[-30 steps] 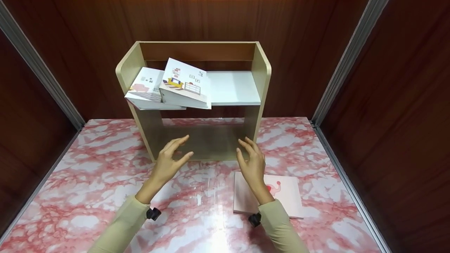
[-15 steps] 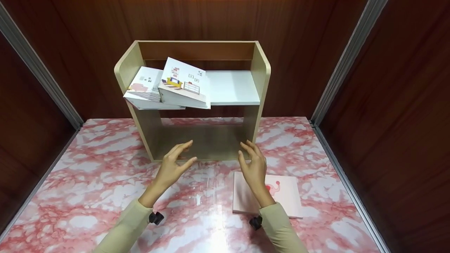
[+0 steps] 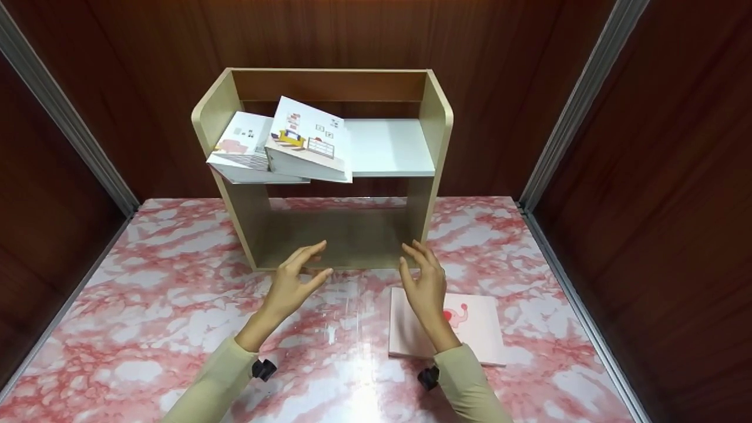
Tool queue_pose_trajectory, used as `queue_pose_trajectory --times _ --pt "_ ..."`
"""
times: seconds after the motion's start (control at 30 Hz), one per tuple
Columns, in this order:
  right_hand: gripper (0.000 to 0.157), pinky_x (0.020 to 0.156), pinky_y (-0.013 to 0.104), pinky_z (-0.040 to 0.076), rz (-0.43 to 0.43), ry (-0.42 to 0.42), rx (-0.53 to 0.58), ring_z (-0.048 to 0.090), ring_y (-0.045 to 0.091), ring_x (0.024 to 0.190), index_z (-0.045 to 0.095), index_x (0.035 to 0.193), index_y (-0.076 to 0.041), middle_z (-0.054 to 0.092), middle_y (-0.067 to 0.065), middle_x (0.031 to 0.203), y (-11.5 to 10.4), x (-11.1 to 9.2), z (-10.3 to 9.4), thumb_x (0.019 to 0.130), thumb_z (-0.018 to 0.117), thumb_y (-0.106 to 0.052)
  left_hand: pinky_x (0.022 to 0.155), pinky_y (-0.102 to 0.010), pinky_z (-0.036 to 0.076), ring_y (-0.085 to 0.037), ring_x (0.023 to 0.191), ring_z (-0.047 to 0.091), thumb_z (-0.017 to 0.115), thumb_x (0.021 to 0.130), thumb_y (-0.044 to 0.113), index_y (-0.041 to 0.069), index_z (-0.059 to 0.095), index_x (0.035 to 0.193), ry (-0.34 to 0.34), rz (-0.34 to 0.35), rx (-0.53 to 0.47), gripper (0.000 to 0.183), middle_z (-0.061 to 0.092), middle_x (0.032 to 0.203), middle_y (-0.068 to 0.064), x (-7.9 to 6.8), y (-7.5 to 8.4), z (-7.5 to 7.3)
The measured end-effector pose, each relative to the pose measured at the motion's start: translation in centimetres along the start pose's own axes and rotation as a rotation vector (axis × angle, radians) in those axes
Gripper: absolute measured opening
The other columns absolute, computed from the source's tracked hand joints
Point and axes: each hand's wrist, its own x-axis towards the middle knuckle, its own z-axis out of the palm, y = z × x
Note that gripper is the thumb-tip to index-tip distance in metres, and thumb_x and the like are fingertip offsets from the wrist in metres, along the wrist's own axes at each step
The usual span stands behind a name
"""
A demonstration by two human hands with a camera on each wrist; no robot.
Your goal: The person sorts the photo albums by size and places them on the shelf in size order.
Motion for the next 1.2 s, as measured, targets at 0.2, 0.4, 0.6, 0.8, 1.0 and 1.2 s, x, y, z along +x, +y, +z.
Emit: queue_pose_trajectory --times 0.2,0.4,0.6,0.8,1.0,1.2 --pt "0.027 0.096 0.048 0.039 0.015 -0.017 -0.003 0.052 0.033 0.116 0.067 0.112 -0.007 0.058 0.019 0.122 0.2 -0.3 0.1 0.085 0.066 -0.011 0.086 -0.033 0.051 -0.02 0.101 0.059 0.071 0.082 0.025 0.016 0.054 0.131 0.0 -0.006 0.009 0.052 0.06 0.12 -0.005 -0.3 -0.2 0.3" --pt "0.028 0.096 0.047 0.04 0.013 -0.028 -0.005 0.052 0.033 0.116 0.067 0.113 -0.006 0.058 0.018 0.122 0.4 -0.7 0.2 0.085 0.066 -0.01 0.076 -0.029 0.051 -0.013 0.088 0.056 0.07 0.083 0.029 0.016 0.053 0.131 -0.022 -0.021 0.022 0.053 0.06 0.118 -0.003 -0.6 -0.3 0.7" --pt "0.028 0.096 0.044 0.04 -0.006 -0.016 -0.013 0.053 0.032 0.115 0.067 0.112 -0.005 0.059 0.017 0.12 0.7 -0.8 0.1 0.085 0.067 -0.009 0.074 -0.03 0.051 -0.012 0.082 0.054 0.07 0.083 0.029 0.016 0.053 0.131 -0.027 -0.02 0.026 0.053 0.06 0.119 -0.004 -0.7 -0.4 0.8" --pt "0.027 0.096 0.042 0.04 -0.016 -0.022 -0.027 0.053 0.031 0.115 0.067 0.111 -0.005 0.059 0.013 0.121 1.0 -1.1 0.1 0.084 0.066 -0.008 0.088 -0.033 0.05 -0.021 0.107 0.058 0.069 0.084 0.027 0.013 0.05 0.134 -0.079 -0.05 -0.003 0.055 0.056 0.125 -0.006 -1.2 -0.3 1.1" --pt "0.026 0.095 0.037 0.039 -0.021 -0.029 -0.025 0.054 0.029 0.115 0.067 0.111 -0.003 0.06 0.013 0.12 1.1 -1.4 0.0 0.085 0.066 -0.008 0.088 -0.032 0.05 -0.018 0.108 0.057 0.068 0.085 0.029 0.016 0.048 0.135 -0.106 -0.075 -0.009 0.056 0.056 0.126 -0.003 -1.4 -0.3 1.6" --pt "0.027 0.094 0.038 0.039 -0.01 -0.029 -0.027 0.053 0.032 0.116 0.068 0.11 -0.003 0.06 0.014 0.12 1.3 -1.7 -0.1 0.084 0.067 -0.007 0.087 -0.035 0.05 -0.02 0.107 0.057 0.07 0.083 0.021 0.014 0.049 0.134 -0.104 -0.063 -0.004 0.055 0.057 0.125 -0.005 -1.5 -0.3 2.1"
